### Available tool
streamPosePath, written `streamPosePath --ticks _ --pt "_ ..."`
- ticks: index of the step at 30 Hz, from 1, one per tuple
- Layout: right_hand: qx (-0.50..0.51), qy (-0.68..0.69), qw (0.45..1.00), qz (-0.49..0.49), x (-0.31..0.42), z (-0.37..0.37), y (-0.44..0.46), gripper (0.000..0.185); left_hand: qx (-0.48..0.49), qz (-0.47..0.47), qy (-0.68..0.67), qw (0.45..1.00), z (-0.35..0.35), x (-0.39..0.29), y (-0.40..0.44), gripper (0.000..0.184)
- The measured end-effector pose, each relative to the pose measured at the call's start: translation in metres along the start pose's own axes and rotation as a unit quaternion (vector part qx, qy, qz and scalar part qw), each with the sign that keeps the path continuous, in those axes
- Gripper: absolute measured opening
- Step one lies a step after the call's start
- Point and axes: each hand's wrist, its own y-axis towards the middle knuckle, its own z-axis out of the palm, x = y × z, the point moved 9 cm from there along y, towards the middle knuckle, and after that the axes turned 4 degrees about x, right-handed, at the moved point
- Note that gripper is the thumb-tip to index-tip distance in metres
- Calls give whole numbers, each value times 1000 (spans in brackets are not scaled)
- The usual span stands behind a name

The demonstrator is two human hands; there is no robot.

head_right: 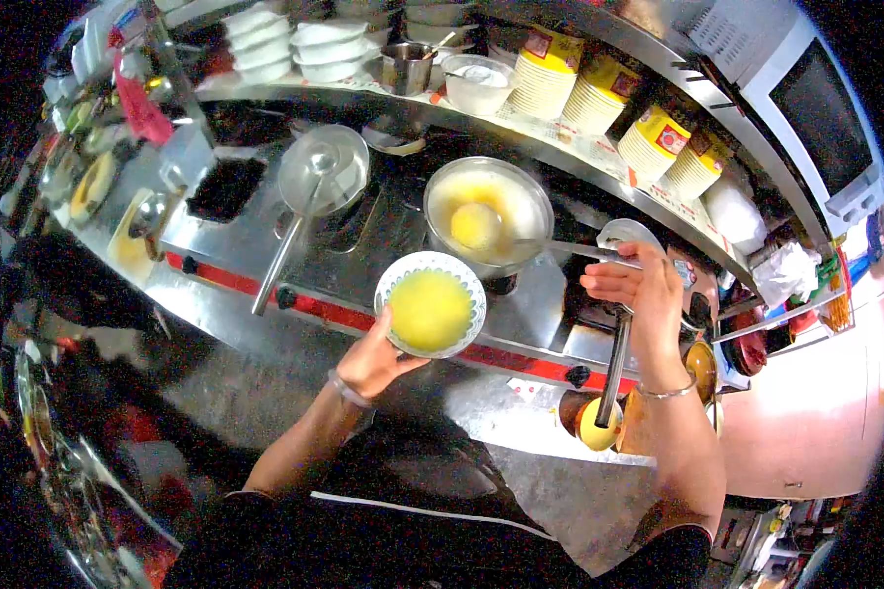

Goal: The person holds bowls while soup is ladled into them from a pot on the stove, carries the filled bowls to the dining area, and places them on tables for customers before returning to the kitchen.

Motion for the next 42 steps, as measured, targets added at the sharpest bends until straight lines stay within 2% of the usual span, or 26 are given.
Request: streamPosePath --ticks 8,10,12,13,15,17,20,21,24,25,27,28,29,32,33,42 --pt "9 11 1000 -12 4 2 -41 33 12 -5 1 1000 -7 4 10 55" --pt "70 5 995 -73 3 11 -57 35 17 -4 -9 1000 -10 5 12 55" --pt "64 -42 990 -122 4 18 -73 37 15 -3 -13 1000 -9 4 11 55" --pt "88 -34 983 -158 3 22 -82 32 11 -2 -11 1000 -5 1 8 55" --pt "170 -250 908 -290 10 28 -98 27 8 2 -10 1000 -3 -1 7 56" --pt "225 -409 776 -423 14 44 -114 14 10 6 -11 1000 -4 -2 5 56" --pt "180 -511 719 -436 11 56 -97 13 2 4 6 1000 0 -5 1 56" --pt "175 -468 766 -405 5 52 -81 12 1 3 11 1000 1 -6 0 55" --pt "175 -445 817 -321 -9 50 -52 11 -6 4 24 1000 2 -8 -4 55" --pt "163 -394 855 -296 -11 48 -43 16 -8 5 26 1000 2 -9 -5 54" --pt "123 -213 954 -173 -22 35 -20 23 -10 7 24 1000 2 -11 -4 54" --pt "101 -116 982 -105 -31 29 -11 27 -12 6 19 1000 1 -10 -3 54" --pt "79 -91 991 -63 -33 24 -4 37 -16 4 14 1000 -1 -8 -3 54" --pt "55 -1 998 -7 -35 11 11 41 -4 7 2 1000 -4 -6 -2 53" --pt "26 -14 1000 8 -29 8 11 42 4 7 0 1000 -4 -6 -1 53" --pt "21 -5 1000 -8 11 2 -12 35 -3 1 -15 1000 -5 0 5 54"
